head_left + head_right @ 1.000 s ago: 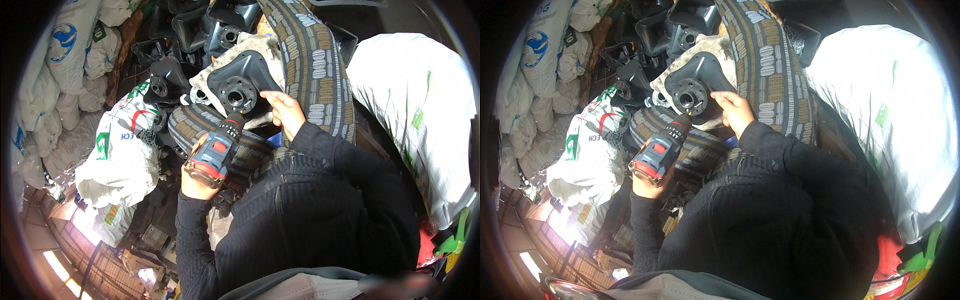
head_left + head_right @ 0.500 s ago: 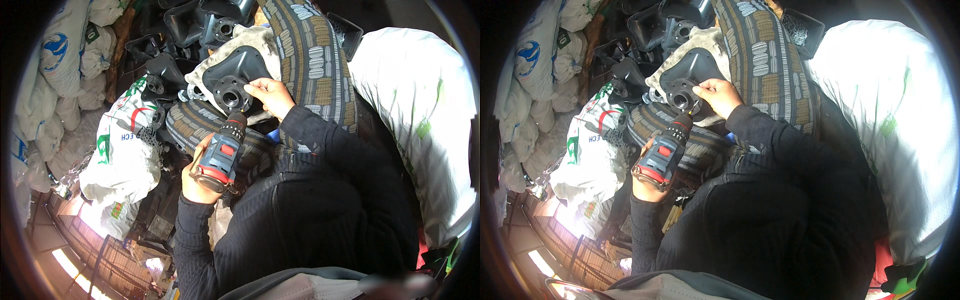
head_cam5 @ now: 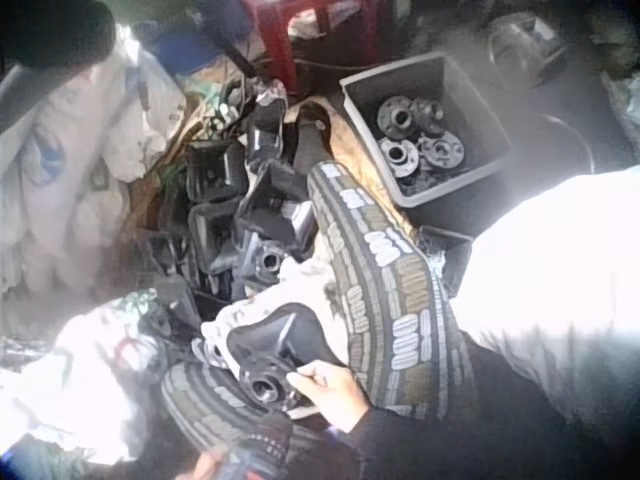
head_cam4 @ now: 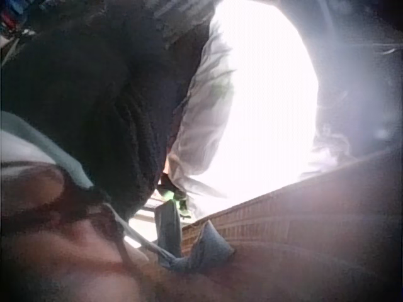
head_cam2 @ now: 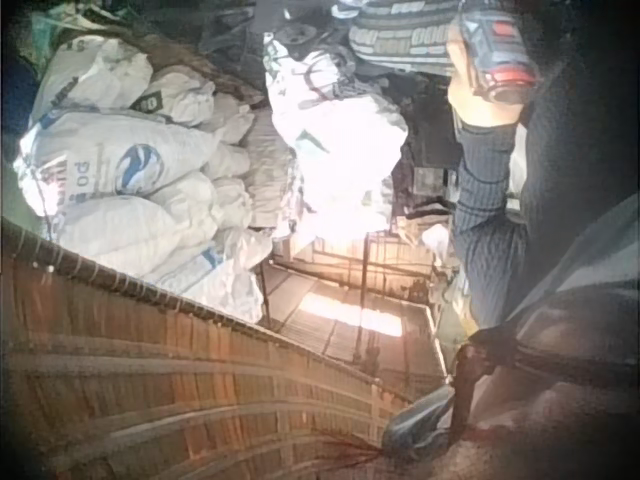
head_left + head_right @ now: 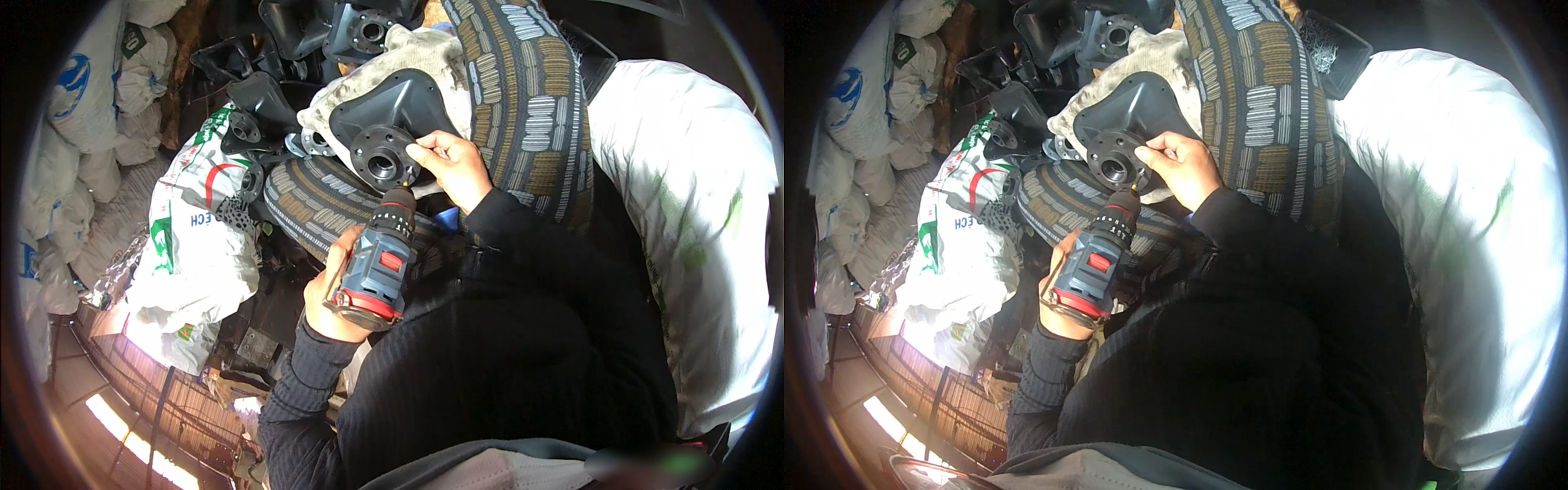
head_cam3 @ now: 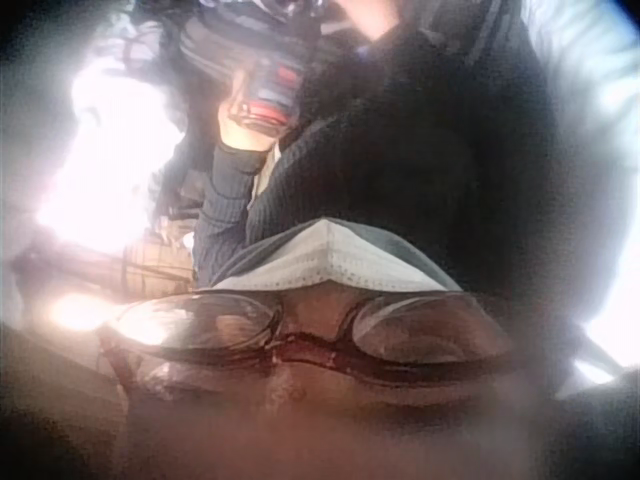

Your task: The person uses a cordless drill to fasten screws into black plastic parts held on their lap. They repeatedly pick up parts, align them, drive screws, and place finished units into a white sack.

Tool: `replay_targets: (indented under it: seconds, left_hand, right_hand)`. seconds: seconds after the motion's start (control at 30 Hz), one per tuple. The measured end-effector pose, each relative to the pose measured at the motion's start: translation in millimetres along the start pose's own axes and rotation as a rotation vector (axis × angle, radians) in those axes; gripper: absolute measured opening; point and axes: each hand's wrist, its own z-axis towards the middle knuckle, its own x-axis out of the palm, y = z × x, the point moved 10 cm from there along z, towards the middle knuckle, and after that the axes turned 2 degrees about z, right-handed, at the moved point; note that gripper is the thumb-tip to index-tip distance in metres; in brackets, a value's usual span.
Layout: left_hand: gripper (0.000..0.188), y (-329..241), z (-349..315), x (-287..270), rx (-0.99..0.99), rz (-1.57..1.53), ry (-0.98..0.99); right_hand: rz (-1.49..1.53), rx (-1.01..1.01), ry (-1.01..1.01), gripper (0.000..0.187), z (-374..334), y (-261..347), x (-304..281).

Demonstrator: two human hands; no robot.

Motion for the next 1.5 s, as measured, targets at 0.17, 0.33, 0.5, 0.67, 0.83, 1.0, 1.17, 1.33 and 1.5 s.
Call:
replay_targets:
  seconds: [0.17, 0.33, 0.5, 0.67, 0.83, 1.0, 1.17, 1.33, 1.5]
  left_hand:
    - [0.039, 9.4, 5.4, 9.0, -0.078, -0.198, 0.018]
    - [0.036, -5.7, 8.1, 16.7, 0.214, 0.391, 0.027]
    - [0.037, -17.7, -5.7, -11.1, 0.248, 0.128, -0.294]
    - [0.034, -45.1, -48.7, 6.1, 0.474, 0.63, -0.383]
    - [0.041, -6.6, -50.5, 30.8, 0.334, 0.016, -0.135]
    - [0.044, 7.7, -52.3, 43.0, 0.317, 0.263, -0.108]
    - [0.046, 8.7, -55.9, 43.8, 0.317, 0.202, -0.101]
    - [0.05, 3.5, -57.9, 35.3, 0.347, 0.141, -0.192]
    - [0.057, -5.1, -61.2, 27.8, 0.358, 0.061, -0.24]
  right_hand:
    - [0.079, -0.087, 0.054, 0.014, 0.5, -2.3, 3.2]
    - [-0.088, -0.117, 0.013, 0.016, 3.9, 2.7, -0.5]
    - [-0.019, -0.058, 0.061, 0.025, -4.6, 9.0, -1.4]
    - [0.427, 0.087, 0.346, 0.032, -48.2, 8.0, -5.3]
    - [0.696, 0.171, 0.529, 0.025, -67.8, 16.9, 10.8]
    - [0.7, 0.191, 0.575, 0.023, -80.6, 24.7, 18.1]
    - [0.667, 0.234, 0.573, 0.023, -84.1, 20.9, 23.3]
    - [0.71, 0.253, 0.564, 0.025, -81.2, 15.7, 27.8]
    - [0.748, 0.34, 0.569, 0.02, -82.4, 11.4, 27.7]
